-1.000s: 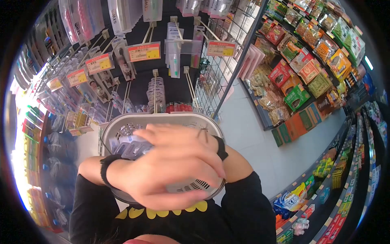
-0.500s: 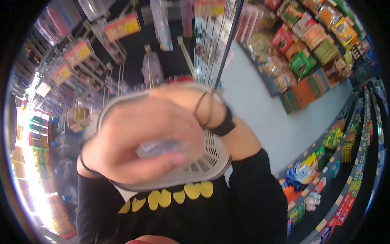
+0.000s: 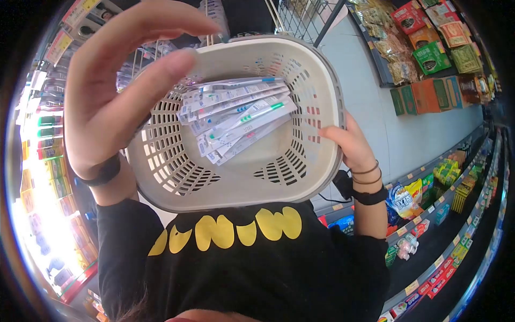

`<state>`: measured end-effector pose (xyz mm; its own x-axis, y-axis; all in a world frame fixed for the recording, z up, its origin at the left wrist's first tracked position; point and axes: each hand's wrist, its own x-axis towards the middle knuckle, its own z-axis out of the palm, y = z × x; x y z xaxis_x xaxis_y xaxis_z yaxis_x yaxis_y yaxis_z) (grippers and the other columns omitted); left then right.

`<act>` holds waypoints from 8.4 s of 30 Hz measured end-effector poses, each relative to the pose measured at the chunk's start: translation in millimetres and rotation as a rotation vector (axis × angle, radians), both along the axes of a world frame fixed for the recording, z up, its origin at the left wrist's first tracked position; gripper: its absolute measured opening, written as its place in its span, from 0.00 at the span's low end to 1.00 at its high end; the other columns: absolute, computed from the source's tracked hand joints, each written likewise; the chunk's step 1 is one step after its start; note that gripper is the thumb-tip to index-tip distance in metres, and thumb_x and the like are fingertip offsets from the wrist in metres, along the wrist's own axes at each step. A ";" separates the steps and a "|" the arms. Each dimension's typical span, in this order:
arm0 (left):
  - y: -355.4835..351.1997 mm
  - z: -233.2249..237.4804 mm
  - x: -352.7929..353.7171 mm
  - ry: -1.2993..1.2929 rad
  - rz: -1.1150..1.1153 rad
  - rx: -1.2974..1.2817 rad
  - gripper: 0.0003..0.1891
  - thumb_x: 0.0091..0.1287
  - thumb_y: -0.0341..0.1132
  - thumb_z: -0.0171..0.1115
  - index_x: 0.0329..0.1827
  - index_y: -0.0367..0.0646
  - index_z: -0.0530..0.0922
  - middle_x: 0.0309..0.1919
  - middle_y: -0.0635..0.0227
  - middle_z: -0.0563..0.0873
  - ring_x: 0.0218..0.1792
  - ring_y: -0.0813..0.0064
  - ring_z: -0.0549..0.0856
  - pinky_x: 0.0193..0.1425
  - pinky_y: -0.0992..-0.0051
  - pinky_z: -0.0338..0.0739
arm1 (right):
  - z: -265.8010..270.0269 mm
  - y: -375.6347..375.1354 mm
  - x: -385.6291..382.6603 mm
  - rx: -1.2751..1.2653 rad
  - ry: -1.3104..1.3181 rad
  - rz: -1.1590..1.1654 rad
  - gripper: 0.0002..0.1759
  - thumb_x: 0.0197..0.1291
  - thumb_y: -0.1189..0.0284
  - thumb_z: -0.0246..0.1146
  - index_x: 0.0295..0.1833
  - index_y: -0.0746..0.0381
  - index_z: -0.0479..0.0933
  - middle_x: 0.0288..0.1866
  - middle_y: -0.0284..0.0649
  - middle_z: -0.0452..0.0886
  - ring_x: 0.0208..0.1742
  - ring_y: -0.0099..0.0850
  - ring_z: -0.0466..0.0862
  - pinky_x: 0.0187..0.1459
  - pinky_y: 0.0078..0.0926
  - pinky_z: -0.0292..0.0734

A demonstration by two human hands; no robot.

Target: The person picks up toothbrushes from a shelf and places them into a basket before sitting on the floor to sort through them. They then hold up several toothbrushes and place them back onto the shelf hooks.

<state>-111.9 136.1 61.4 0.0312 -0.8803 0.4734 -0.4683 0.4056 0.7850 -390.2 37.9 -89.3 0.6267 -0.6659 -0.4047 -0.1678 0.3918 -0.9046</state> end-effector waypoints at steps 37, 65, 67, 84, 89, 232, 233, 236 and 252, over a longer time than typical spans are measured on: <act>144.9 -303.3 110.9 0.527 0.662 0.775 0.24 0.53 0.25 0.63 0.52 0.27 0.67 0.44 0.57 0.80 0.43 0.71 0.81 0.48 0.75 0.75 | -108.0 -99.0 101.5 0.180 0.219 0.215 0.19 0.45 0.79 0.57 0.46 0.73 0.72 0.38 0.45 0.80 0.37 0.33 0.81 0.40 0.31 0.80; 54.7 -405.7 152.9 0.312 0.414 1.619 0.17 0.56 0.35 0.59 0.43 0.31 0.79 0.29 0.50 0.84 0.30 0.59 0.87 0.28 0.61 0.82 | -313.9 -113.0 91.0 0.209 0.506 0.242 0.24 0.36 0.86 0.60 0.46 0.74 0.72 0.37 0.51 0.79 0.38 0.46 0.83 0.35 0.43 0.81; 47.7 -378.2 136.9 -0.546 0.129 1.406 0.17 0.57 0.40 0.56 0.40 0.33 0.81 0.36 0.50 0.85 0.39 0.59 0.86 0.43 0.60 0.80 | -327.4 -116.8 84.5 0.053 0.545 0.283 0.26 0.37 0.88 0.59 0.49 0.72 0.69 0.38 0.48 0.79 0.37 0.44 0.83 0.35 0.40 0.83; 72.4 -465.7 73.0 -0.476 -0.374 2.145 0.22 0.63 0.48 0.56 0.45 0.35 0.81 0.39 0.56 0.86 0.41 0.65 0.85 0.46 0.67 0.79 | -371.1 -125.3 132.9 -0.243 0.679 0.470 0.34 0.29 0.84 0.64 0.52 0.67 0.71 0.40 0.48 0.79 0.36 0.42 0.81 0.31 0.35 0.77; 72.6 -479.0 15.2 -0.686 -0.568 1.941 0.23 0.61 0.53 0.53 0.41 0.42 0.83 0.39 0.63 0.87 0.40 0.68 0.85 0.47 0.67 0.77 | -351.0 -120.0 123.4 -0.210 0.526 0.281 0.25 0.25 0.76 0.68 0.38 0.74 0.79 0.35 0.53 0.82 0.35 0.43 0.83 0.36 0.33 0.77; -158.7 -142.4 91.6 0.340 0.064 0.251 0.36 0.60 0.33 0.66 0.67 0.35 0.55 0.57 0.55 0.71 0.58 0.68 0.72 0.61 0.72 0.68 | 187.2 11.2 28.4 -2.036 -0.644 0.175 0.17 0.67 0.57 0.47 0.57 0.48 0.71 0.62 0.54 0.70 0.62 0.66 0.66 0.64 0.70 0.49; -173.7 -131.5 85.9 0.346 0.146 0.259 0.38 0.57 0.34 0.69 0.65 0.33 0.55 0.55 0.54 0.71 0.55 0.69 0.73 0.59 0.72 0.69 | 206.0 35.4 12.5 -2.032 -0.199 -0.007 0.18 0.67 0.55 0.45 0.59 0.44 0.71 0.63 0.51 0.70 0.64 0.64 0.65 0.65 0.71 0.46; -232.2 -121.7 93.8 0.182 0.368 0.020 0.42 0.49 0.34 0.75 0.61 0.30 0.55 0.51 0.55 0.73 0.48 0.70 0.76 0.51 0.73 0.74 | 203.2 51.4 -15.4 -1.918 0.078 -0.260 0.19 0.67 0.55 0.44 0.61 0.37 0.69 0.64 0.38 0.70 0.68 0.54 0.62 0.66 0.72 0.38; -279.6 -98.3 122.5 0.392 0.341 0.122 0.25 0.47 0.36 0.76 0.48 0.39 0.76 0.37 0.69 0.83 0.37 0.78 0.81 0.40 0.76 0.76 | 15.7 -157.2 217.6 -1.136 -0.302 -0.230 0.24 0.52 0.78 0.60 0.57 0.65 0.68 0.52 0.45 0.76 0.55 0.37 0.76 0.55 0.30 0.71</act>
